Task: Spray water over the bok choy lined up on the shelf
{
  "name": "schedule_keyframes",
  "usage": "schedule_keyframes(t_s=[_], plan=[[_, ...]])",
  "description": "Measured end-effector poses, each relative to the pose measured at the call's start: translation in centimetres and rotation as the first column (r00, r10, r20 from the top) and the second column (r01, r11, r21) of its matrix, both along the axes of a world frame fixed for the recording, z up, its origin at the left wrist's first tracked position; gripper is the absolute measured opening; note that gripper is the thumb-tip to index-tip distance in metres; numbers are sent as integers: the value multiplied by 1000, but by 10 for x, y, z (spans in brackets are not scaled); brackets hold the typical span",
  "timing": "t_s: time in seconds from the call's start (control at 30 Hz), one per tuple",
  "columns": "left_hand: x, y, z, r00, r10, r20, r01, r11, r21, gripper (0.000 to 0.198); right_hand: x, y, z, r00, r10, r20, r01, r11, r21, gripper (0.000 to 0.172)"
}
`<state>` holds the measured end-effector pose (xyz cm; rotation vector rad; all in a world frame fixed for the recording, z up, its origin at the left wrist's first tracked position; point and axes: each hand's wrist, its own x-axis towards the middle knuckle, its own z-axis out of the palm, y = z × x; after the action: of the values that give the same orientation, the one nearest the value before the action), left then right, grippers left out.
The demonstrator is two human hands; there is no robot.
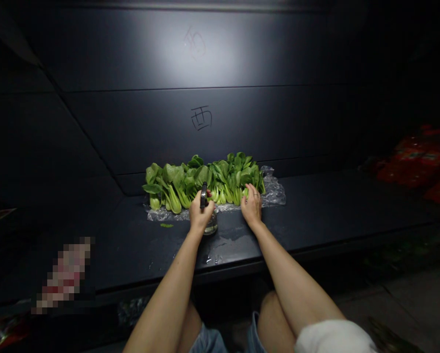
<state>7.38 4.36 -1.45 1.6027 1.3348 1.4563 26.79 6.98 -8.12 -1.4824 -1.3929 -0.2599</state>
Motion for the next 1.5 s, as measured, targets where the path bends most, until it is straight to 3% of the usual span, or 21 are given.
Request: schedule_keyframes(t_s=[0.27, 0.63, 0.97, 1.5], plan=[[-6, 3, -6, 1000, 18, -12, -18, 999, 30, 33, -4, 1, 1, 1000, 24, -2, -24, 1000, 3, 49], [-9, -2, -2, 999, 34, -8, -34, 999, -6, 29, -11, 2, 4, 999, 39, -8, -39, 999, -6, 48], [-9, -2, -3, 987, 59, -148, -51, 997, 58, 20, -12, 2, 3, 1000, 27, 2, -27, 1000, -6, 49], [-19, -2, 0, 994, 109, -19, -109, 994, 32, 25, -22, 3, 5, 998, 62, -22, -62, 998, 10, 51]])
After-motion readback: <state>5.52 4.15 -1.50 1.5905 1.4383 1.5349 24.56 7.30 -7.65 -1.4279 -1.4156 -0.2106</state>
